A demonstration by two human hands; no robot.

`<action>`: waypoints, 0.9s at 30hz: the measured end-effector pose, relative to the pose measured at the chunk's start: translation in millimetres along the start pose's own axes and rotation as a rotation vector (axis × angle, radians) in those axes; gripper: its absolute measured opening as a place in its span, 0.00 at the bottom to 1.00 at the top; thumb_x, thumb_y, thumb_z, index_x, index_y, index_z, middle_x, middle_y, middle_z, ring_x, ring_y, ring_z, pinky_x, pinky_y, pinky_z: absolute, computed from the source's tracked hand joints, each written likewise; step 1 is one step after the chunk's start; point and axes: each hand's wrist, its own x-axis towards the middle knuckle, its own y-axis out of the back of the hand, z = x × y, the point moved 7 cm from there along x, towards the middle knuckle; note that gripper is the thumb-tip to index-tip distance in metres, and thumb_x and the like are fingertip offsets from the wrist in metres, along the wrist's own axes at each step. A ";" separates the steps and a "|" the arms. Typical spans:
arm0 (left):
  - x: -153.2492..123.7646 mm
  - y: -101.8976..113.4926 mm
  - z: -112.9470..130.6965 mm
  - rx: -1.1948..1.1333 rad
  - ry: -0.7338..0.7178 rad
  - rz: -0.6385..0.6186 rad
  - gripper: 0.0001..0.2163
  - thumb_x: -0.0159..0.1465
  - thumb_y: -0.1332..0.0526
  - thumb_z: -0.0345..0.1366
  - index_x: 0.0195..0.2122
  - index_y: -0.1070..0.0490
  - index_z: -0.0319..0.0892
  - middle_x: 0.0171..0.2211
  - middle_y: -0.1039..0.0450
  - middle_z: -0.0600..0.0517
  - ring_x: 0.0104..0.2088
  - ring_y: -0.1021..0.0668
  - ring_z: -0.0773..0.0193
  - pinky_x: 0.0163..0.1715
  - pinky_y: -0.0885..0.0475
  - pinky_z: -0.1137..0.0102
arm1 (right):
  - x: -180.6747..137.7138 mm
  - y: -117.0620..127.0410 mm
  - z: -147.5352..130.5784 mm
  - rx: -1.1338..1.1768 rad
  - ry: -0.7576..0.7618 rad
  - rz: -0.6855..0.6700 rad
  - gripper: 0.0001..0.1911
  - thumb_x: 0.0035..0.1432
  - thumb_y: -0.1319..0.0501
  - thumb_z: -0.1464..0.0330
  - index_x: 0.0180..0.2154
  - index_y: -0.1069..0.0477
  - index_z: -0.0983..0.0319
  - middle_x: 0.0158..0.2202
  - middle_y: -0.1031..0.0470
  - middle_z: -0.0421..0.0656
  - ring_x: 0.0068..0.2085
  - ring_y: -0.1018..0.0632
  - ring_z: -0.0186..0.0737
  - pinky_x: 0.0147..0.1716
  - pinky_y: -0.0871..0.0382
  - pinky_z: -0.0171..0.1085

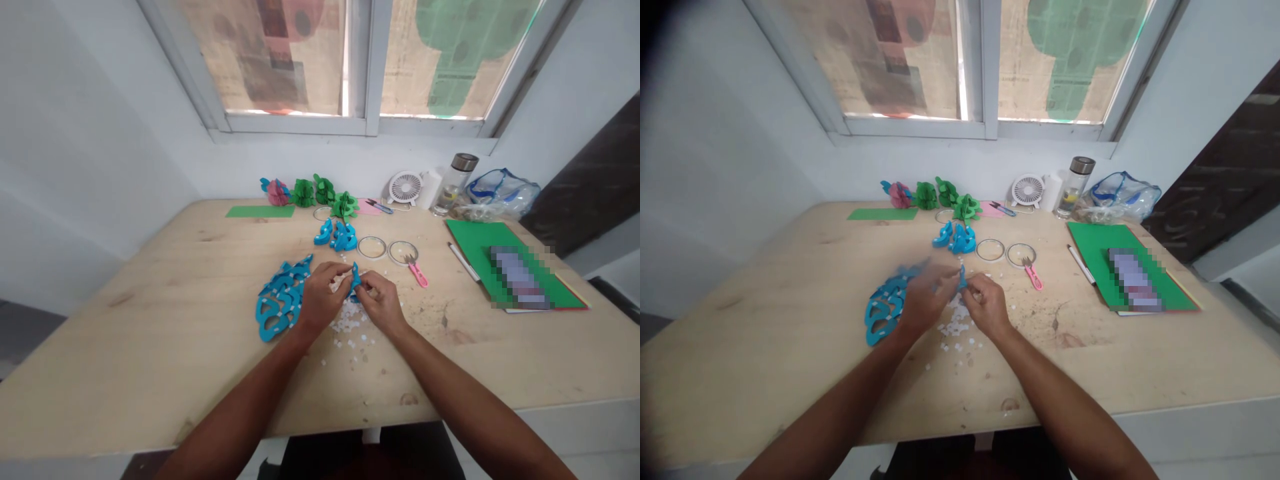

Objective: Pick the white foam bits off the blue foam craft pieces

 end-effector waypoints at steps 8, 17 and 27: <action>5.7 4.7 9.7 0.087 -0.224 -0.079 0.08 0.61 0.44 0.34 0.36 0.26 0.42 0.36 0.24 0.47 0.39 0.24 0.60 0.42 0.30 0.64 | -1.8 3.6 -19.6 -0.112 0.226 0.041 0.05 0.54 0.43 0.74 0.31 0.29 0.60 0.39 0.27 0.47 0.41 0.26 0.40 0.42 0.32 0.39; 6.2 6.4 21.3 0.171 -0.363 -0.203 0.09 0.63 0.45 0.34 0.36 0.26 0.42 0.34 0.24 0.47 0.37 0.25 0.61 0.41 0.30 0.65 | -4.0 -0.4 -28.3 -0.172 0.285 -0.008 0.05 0.53 0.43 0.75 0.30 0.30 0.60 0.36 0.27 0.47 0.40 0.26 0.42 0.40 0.32 0.41; 9.3 9.6 18.2 0.135 -0.320 -0.259 0.09 0.63 0.45 0.35 0.34 0.25 0.43 0.34 0.24 0.48 0.36 0.25 0.62 0.40 0.30 0.65 | -3.9 -3.1 -28.9 -0.087 0.255 -0.065 0.05 0.53 0.43 0.73 0.29 0.30 0.60 0.38 0.26 0.47 0.40 0.25 0.41 0.41 0.30 0.40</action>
